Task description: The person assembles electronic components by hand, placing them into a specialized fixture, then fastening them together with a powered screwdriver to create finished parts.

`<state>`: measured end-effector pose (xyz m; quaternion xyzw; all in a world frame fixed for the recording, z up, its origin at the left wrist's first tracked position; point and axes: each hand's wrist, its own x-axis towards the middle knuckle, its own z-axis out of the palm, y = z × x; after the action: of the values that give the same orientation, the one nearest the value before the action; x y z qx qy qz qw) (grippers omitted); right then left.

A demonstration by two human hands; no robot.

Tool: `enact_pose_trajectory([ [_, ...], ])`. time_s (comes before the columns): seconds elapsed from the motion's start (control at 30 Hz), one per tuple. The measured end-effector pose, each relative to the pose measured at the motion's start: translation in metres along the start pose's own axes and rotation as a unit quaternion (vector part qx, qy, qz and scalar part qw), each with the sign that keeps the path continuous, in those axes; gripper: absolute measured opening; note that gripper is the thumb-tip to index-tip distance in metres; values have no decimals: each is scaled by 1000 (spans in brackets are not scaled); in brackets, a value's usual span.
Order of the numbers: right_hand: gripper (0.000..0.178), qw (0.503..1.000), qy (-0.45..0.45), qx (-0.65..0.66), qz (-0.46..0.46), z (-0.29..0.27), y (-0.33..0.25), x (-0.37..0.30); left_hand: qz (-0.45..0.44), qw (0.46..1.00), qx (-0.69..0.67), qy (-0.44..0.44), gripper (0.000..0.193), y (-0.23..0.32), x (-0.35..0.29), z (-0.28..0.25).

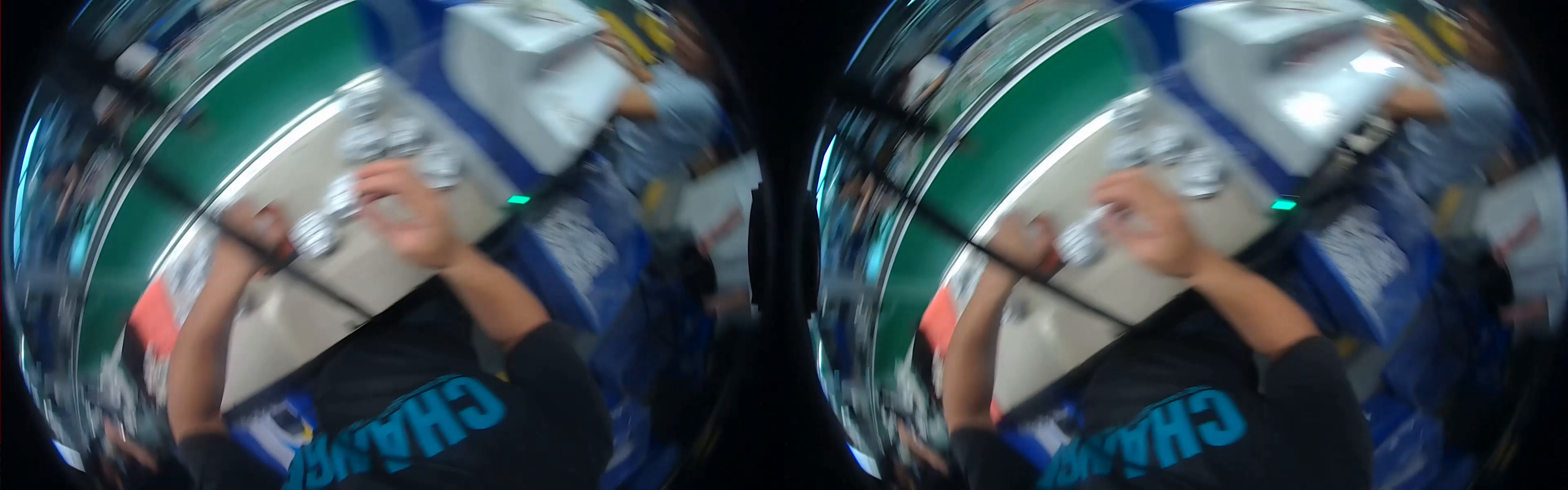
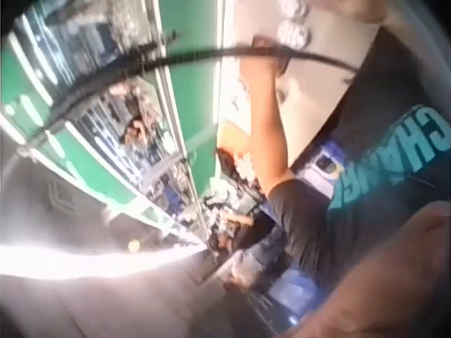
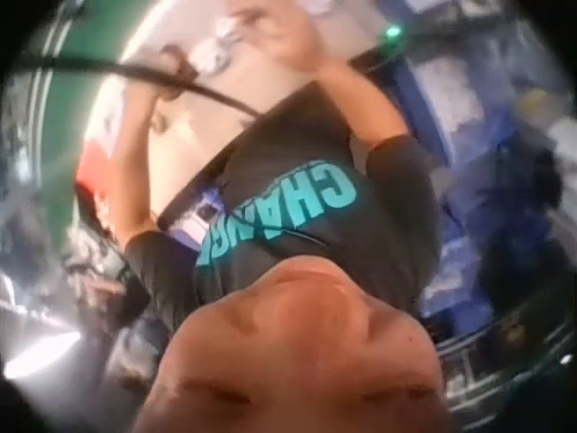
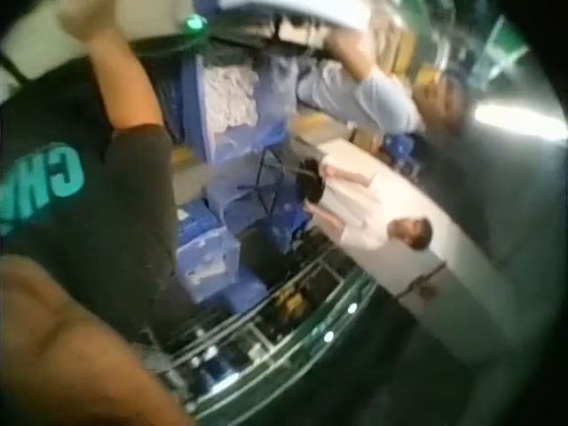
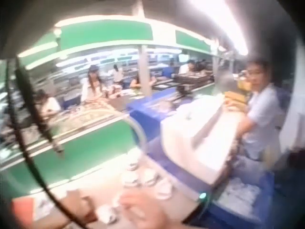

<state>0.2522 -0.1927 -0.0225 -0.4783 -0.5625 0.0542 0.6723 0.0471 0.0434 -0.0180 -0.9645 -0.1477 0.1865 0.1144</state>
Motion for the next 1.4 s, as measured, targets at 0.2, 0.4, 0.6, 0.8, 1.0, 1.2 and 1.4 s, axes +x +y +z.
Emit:
enact_pose_trajectory([
  [0.2, 26, 999, 10, 27, 35, 2, -13, 2, -265, 954, -132, 47, 60, 8, 0, -15],
  [0.4, 26, 1000, 3, -7, 4, 5, -4, 7, -277, 945, -173, -14, 55, 16, -1, -38],
  [0.6, 27, 999, 23, -5, 30, -8, -6, 1, -245, 944, -222, -5, 46, 27, 14, -49],
  [0.8, 26, 999, -6, 13, 44, -4, -11, 1, -288, 923, -240, -82, 35, 45, -3, -71],
  [1.0, 25, 998, -20, 33, 51, 1, -8, 4, -316, 916, -240, -54, 51, 43, -8, -60],
  [1.2, 28, 997, -19, 40, 60, -15, 5, -3, -326, 909, -257, 21, 62, 21, -83, -71],
  [1.4, 30, 997, -39, 24, 61, -48, 33, -9, -484, 788, -301, 232, 46, -75, -216, -14],
])
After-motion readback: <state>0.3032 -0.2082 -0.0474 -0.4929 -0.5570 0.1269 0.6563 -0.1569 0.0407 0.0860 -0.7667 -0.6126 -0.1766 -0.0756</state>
